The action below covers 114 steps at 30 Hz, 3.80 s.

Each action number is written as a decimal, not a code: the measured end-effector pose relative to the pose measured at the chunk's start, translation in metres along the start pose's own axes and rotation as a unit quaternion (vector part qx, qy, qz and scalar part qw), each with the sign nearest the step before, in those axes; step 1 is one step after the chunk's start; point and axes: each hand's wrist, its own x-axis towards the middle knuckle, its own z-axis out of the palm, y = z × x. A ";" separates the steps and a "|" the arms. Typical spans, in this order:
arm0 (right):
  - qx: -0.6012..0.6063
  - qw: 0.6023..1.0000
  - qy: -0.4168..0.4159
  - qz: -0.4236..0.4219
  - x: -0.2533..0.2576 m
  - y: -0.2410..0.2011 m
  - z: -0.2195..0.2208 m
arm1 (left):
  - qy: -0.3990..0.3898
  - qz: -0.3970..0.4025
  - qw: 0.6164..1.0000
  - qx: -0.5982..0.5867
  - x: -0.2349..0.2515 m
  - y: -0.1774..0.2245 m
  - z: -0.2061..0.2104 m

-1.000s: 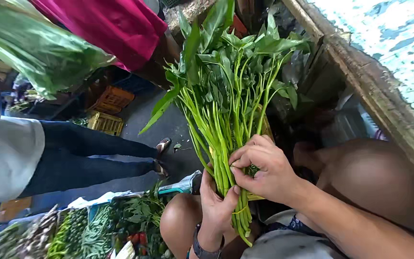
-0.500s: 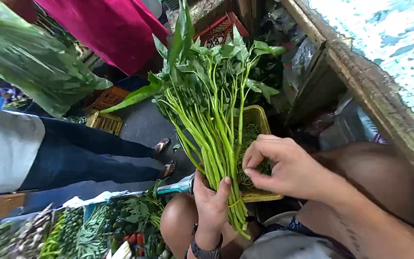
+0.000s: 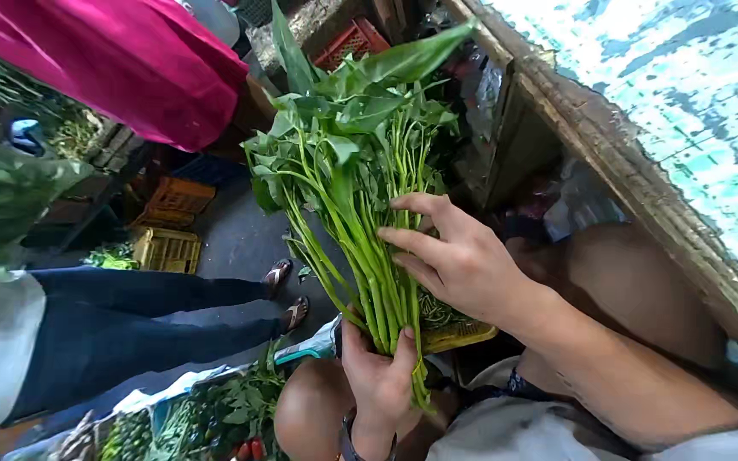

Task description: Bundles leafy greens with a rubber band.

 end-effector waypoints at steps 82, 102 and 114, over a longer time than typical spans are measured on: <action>0.217 0.973 -0.058 0.053 -0.010 -0.014 -0.005 | 0.017 -0.093 0.982 -0.164 0.014 0.001 -0.025; 0.124 0.990 -0.047 0.045 -0.041 -0.055 0.043 | 0.075 -0.055 0.988 -0.125 0.013 0.006 -0.013; 0.067 0.989 -0.132 0.029 -0.020 -0.030 0.007 | 0.077 -0.059 0.992 -0.085 0.011 0.004 -0.017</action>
